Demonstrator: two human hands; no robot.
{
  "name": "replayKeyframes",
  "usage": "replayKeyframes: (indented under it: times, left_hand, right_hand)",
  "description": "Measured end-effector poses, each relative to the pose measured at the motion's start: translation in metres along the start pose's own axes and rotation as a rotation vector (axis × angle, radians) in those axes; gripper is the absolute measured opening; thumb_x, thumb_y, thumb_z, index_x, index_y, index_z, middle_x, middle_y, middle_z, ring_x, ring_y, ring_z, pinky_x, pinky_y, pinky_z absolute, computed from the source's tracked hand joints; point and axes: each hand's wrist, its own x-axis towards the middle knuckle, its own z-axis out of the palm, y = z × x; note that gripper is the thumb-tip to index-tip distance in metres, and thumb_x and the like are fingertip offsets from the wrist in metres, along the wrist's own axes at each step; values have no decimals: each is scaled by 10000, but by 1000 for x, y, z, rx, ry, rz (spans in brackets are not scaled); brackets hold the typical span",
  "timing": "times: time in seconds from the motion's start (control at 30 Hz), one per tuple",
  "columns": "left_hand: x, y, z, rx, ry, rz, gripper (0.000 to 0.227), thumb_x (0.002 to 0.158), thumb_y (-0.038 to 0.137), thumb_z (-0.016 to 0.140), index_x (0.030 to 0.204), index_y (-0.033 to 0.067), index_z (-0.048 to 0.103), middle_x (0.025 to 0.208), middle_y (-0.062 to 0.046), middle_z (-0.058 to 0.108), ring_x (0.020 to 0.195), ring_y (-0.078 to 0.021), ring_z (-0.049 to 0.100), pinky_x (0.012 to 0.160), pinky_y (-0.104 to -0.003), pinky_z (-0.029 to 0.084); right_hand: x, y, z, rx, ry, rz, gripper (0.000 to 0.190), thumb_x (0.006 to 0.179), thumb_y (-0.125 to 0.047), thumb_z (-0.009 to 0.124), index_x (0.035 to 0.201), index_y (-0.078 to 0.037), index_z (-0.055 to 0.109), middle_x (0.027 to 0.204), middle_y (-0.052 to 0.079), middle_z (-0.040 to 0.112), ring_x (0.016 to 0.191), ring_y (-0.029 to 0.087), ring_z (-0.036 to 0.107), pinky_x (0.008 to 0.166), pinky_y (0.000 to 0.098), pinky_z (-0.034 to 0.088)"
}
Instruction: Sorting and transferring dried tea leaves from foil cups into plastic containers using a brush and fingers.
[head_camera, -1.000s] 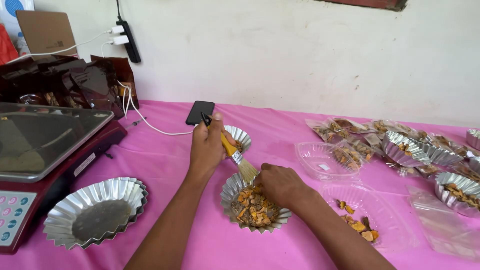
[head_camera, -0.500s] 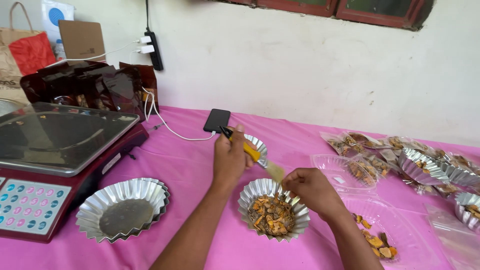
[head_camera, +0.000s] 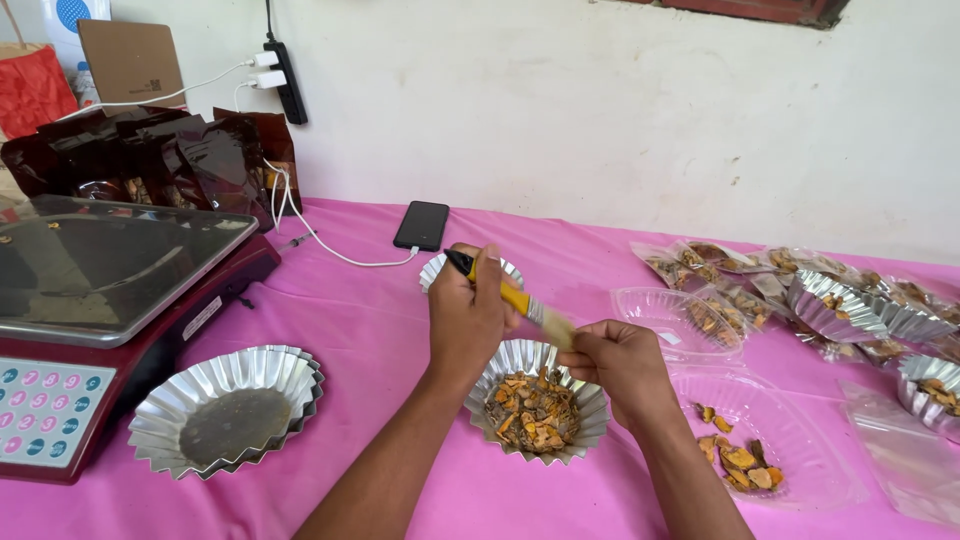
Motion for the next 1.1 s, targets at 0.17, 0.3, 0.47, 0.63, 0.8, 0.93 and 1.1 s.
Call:
replayKeyframes:
  times: [0.17,0.3,0.47,0.63,0.8,0.93,1.1]
  left_hand:
    - [-4,3,6,59,-44,29,277,1048,164,482,841,11,584,609,-162,674,368,-181,625,347,-255,519]
    - [-5,8,4,77,-49,2,303,1069,167,474,848,4,604,612,-169,673,407,-184,651,377,-252,541]
    - [7,17,-3,47,82,-145,354,1028,202,466,769,0,599,522,-158,619,390,-194,610,377,-268,521]
    - [13,-7,-3,-202,139,-333,454,1048,227,456,699,-32,589,430,-189,551,286,-198,518,283,-281,455]
    - [11,-4,-4,-206,150,-268,320,1054,182,466,827,-23,560,606,-200,660,372,-184,607,326,-264,517]
    - [10,5,-4,-60,67,-294,374,1086,238,492,817,15,627,511,-110,614,409,-179,591,420,-312,539]
    - [8,13,-4,83,57,-156,321,1053,280,510,806,76,531,617,-63,648,395,-145,614,390,-282,515]
  right_hand:
    - [21,22,-9,39,13,-12,92,878,-1,686,883,89,705,733,190,709,634,262,757,602,366,651]
    - [5,5,-1,110,-1,-3,104,889,4,659,908,102,692,728,179,689,638,238,755,596,337,648]
    - [-9,-10,-4,82,-66,1,118,913,-40,687,936,72,715,787,172,717,700,247,765,622,379,652]
    - [-2,-7,-8,157,-155,12,114,951,-58,636,994,32,692,824,113,694,739,195,741,655,367,650]
    - [-24,-27,-55,-748,69,-291,215,849,-273,787,866,-60,810,751,173,739,781,303,733,701,448,556]
    - [-58,-63,-109,-1487,133,201,345,930,-439,593,831,-152,756,900,75,821,830,263,745,683,395,503]
    - [-58,-61,-92,-1400,-73,8,202,931,-359,629,924,-220,775,894,-11,842,718,172,797,711,328,556]
